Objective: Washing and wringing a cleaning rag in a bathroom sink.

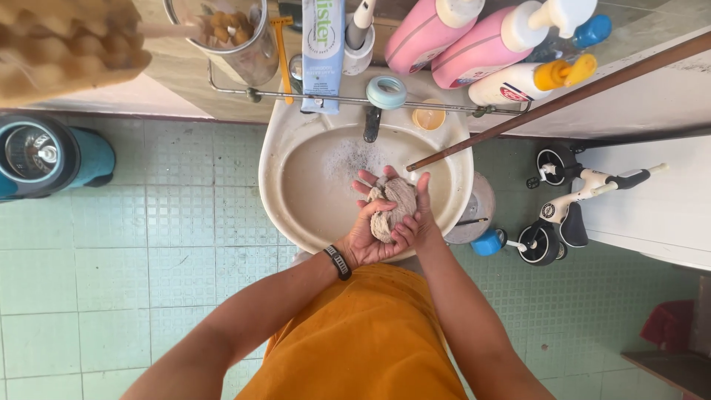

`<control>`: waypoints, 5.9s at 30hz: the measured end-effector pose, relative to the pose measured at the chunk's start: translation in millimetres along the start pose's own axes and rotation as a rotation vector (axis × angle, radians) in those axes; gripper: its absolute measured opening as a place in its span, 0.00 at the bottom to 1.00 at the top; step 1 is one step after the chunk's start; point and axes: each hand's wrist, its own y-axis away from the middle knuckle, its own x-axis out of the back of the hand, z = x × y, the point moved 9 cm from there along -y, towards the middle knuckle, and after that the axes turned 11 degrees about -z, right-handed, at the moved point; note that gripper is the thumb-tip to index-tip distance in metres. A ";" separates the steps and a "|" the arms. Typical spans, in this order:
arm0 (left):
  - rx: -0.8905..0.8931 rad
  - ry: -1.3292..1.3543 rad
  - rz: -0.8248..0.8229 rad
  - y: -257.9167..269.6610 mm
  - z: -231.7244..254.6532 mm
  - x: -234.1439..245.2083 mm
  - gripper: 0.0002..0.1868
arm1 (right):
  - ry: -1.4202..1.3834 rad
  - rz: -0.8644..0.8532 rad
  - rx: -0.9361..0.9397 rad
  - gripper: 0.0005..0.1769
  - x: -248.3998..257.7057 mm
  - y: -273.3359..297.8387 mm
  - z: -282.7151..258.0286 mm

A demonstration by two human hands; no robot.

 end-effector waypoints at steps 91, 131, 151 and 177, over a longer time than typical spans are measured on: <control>-0.842 -1.830 0.972 179.1 137.7 -49.3 0.34 | 2.242 0.388 -0.323 0.20 -172.0 -237.6 -25.7; -0.881 -1.420 0.720 188.6 134.6 -63.9 0.30 | 1.977 0.218 0.169 0.25 -17.7 -40.6 -49.4; -0.798 -1.187 0.621 159.7 133.5 -41.8 0.33 | 1.803 0.555 0.074 0.23 86.3 1.3 -59.8; -1.010 -0.984 0.502 207.8 127.4 -39.0 0.25 | 2.407 0.412 -0.224 0.31 162.5 -21.7 -14.4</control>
